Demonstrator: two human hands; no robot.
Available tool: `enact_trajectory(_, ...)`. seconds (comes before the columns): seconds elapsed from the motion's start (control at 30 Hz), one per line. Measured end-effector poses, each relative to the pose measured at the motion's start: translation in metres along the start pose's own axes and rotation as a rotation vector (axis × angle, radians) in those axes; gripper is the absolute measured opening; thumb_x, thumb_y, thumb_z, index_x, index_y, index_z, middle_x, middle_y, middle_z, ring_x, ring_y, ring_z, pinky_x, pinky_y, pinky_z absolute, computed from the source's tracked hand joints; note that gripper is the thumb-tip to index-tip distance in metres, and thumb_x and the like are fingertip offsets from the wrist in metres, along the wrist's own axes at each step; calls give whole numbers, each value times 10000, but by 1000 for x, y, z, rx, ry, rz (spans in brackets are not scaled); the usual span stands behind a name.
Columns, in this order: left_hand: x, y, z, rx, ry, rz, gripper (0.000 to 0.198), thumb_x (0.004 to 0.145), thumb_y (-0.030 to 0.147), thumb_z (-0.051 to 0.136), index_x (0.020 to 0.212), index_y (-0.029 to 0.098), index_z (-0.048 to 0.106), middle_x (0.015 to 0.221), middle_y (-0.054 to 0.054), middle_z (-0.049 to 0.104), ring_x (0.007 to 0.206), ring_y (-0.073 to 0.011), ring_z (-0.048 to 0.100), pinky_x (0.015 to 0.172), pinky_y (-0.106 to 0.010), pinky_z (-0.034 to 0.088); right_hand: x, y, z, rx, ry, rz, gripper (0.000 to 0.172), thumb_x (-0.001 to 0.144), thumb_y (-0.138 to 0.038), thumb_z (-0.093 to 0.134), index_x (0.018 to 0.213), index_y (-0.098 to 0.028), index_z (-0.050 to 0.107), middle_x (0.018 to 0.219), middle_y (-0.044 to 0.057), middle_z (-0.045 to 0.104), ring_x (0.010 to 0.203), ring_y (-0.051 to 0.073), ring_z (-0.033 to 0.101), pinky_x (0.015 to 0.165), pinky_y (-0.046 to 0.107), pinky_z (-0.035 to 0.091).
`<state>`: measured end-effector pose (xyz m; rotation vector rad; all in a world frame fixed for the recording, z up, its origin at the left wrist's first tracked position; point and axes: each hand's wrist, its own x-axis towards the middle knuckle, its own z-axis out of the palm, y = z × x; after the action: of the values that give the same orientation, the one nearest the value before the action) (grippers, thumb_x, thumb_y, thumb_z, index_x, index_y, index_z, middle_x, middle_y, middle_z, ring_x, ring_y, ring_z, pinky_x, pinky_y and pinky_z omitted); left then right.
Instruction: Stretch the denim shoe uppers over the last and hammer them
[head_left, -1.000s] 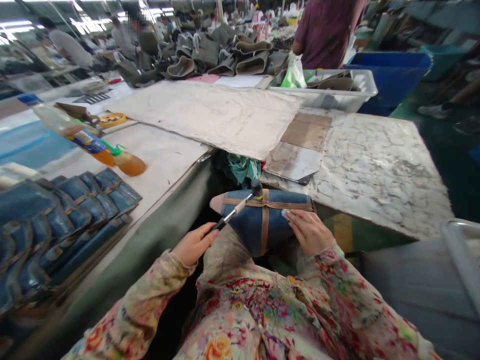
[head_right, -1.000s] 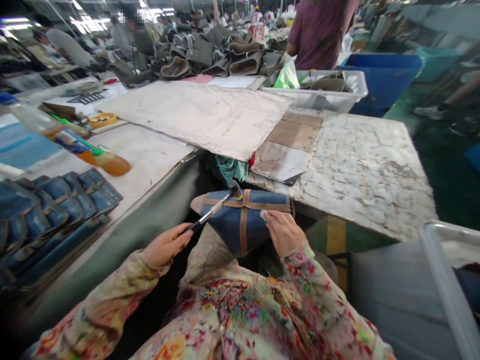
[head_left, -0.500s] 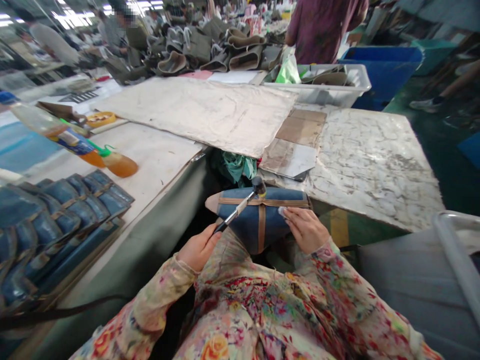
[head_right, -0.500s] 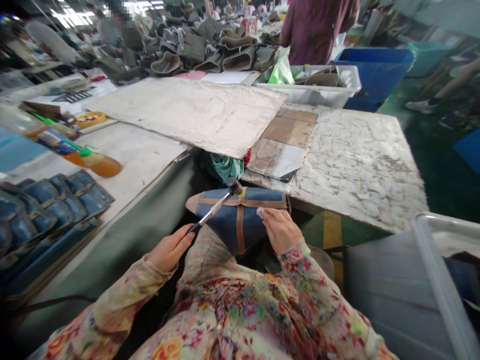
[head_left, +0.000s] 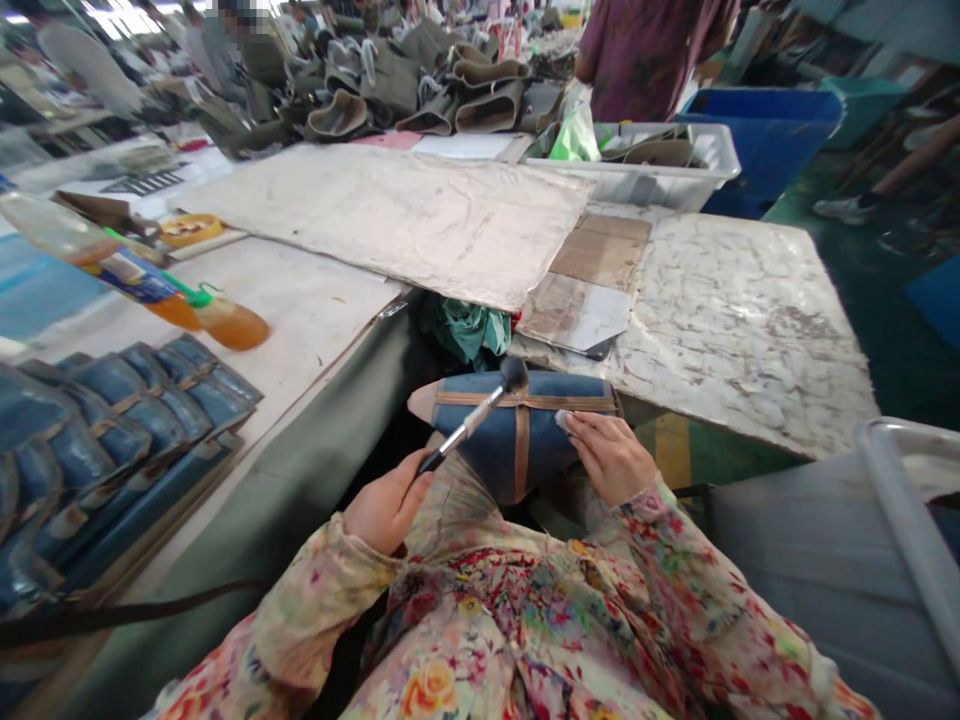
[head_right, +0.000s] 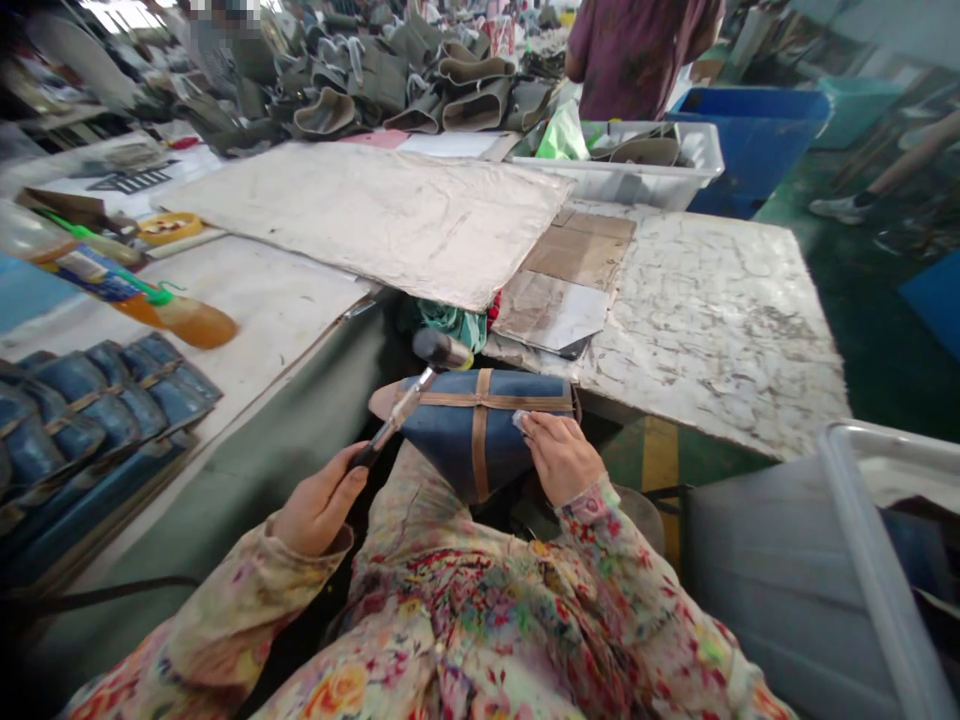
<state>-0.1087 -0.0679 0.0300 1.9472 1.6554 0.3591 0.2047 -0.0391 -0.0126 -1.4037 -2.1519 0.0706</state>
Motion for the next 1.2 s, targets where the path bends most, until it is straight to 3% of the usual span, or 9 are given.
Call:
enact_trajectory(0.13, 1, -4, 4, 70, -108, -4, 430, 851, 411, 296, 1148, 189, 514, 946, -55, 668, 841, -183, 640, 737, -247, 486, 1, -1, 1, -12, 12, 12, 317, 887, -238, 389, 1124, -211, 598, 1061, 66, 610, 974, 191, 539, 876, 349, 471)
enact_trajectory(0.27, 0, 0, 7, 38, 30, 7, 479, 858, 441, 267, 1221, 199, 463, 1079, -57, 632, 942, -181, 612, 814, -252, 467, -1, -1, -1, -23, -9, -1, 312, 884, -235, 396, 1105, -171, 607, 1071, 78, 605, 980, 192, 532, 881, 335, 464)
enact_trajectory(0.33, -1, 0, 10, 57, 6, -4, 484, 859, 448, 266, 1228, 203, 459, 1060, -61, 639, 920, -192, 620, 792, -264, 474, -3, -1, -3, -34, -13, 6, 314, 886, -237, 395, 1104, -161, 607, 1077, 83, 601, 981, 194, 532, 883, 337, 463)
enact_trajectory(0.47, 2, -1, 16, 93, -162, -5, 440, 863, 431, 286, 1179, 212, 499, 999, -63, 659, 883, -201, 634, 766, -268, 480, -7, 1, -5, -38, -12, 34, 320, 889, -253, 387, 1118, -194, 602, 1067, 79, 603, 978, 194, 539, 879, 348, 468)
enact_trajectory(0.63, 13, 13, 15, -33, 18, 47, 460, 875, 427, 262, 1242, 213, 439, 1065, -46, 632, 937, -173, 609, 817, -256, 465, -12, 1, -4, -39, 27, 76, 310, 888, -268, 399, 1110, -212, 609, 1066, 76, 602, 971, 196, 544, 876, 352, 471)
enact_trajectory(0.83, 25, 32, 30, 50, -191, 23, 461, 868, 418, 291, 1215, 183, 483, 1022, -94, 649, 931, -219, 620, 816, -321, 472, -16, 0, -3, -28, 39, 106, 309, 886, -258, 412, 1128, -211, 598, 1073, 77, 601, 984, 199, 539, 874, 360, 476)
enact_trajectory(0.97, 29, 33, 34, -16, -105, 72, 463, 881, 418, 267, 1236, 189, 458, 1059, -88, 635, 946, -208, 614, 821, -308, 469, -19, 2, -3, 1, 58, 97, 302, 883, -251, 423, 1127, -212, 596, 1079, 69, 600, 990, 195, 533, 886, 355, 469)
enact_trajectory(1.13, 36, 31, 34, 48, -207, 42, 460, 877, 422, 273, 1193, 168, 490, 988, -100, 657, 926, -226, 621, 802, -321, 474, -19, 1, -4, 10, 66, 100, 296, 881, -235, 431, 1119, -183, 599, 1066, 80, 604, 988, 194, 524, 886, 353, 463)
enact_trajectory(1.2, 36, 35, 32, 24, -171, 80, 462, 880, 432, 267, 1205, 181, 480, 1020, -87, 648, 947, -212, 614, 813, -302, 468, -19, 0, -4, 14, 67, 97, 293, 879, -231, 435, 1111, -171, 604, 1062, 84, 604, 986, 194, 521, 883, 348, 462)
